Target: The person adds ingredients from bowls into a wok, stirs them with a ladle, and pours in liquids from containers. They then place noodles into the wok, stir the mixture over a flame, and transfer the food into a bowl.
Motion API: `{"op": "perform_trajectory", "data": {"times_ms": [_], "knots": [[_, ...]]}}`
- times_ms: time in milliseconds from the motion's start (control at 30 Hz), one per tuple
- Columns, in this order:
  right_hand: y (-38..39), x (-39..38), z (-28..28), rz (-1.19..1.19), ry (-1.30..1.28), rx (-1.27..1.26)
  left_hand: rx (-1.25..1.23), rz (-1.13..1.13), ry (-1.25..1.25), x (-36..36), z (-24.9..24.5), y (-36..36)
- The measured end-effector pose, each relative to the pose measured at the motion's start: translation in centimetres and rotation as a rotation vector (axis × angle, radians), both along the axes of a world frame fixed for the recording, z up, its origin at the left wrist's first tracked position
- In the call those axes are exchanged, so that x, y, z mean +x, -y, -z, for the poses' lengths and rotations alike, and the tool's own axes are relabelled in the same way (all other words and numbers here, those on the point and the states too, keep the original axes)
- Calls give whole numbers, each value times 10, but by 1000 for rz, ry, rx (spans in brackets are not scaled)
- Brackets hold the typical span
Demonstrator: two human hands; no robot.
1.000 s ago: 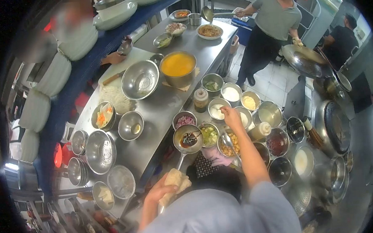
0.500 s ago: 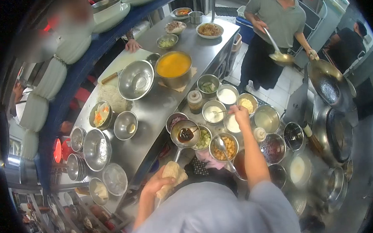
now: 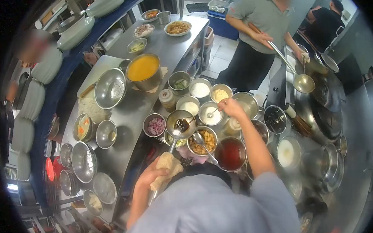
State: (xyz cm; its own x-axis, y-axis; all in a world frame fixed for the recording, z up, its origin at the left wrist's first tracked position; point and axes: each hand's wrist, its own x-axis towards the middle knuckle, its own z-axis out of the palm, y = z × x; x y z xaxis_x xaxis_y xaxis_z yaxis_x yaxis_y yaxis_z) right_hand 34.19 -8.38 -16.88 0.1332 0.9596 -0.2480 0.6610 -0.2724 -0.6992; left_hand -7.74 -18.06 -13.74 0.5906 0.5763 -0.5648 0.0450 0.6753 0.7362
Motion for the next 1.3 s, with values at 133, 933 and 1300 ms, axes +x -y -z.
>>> {"op": "perform_trajectory", "data": {"times_ms": [133, 933, 1300], "knots": [[-7, 14, 21, -16, -156, -75, -4, -16, -30, 2, -2, 7], [-40, 67, 76, 367, -223, 195, -25, 100, 18, 37, -17, -11], [-2, 87, 2, 486, -487, 242, -12, 39, 1, 36, -18, -14]]}}
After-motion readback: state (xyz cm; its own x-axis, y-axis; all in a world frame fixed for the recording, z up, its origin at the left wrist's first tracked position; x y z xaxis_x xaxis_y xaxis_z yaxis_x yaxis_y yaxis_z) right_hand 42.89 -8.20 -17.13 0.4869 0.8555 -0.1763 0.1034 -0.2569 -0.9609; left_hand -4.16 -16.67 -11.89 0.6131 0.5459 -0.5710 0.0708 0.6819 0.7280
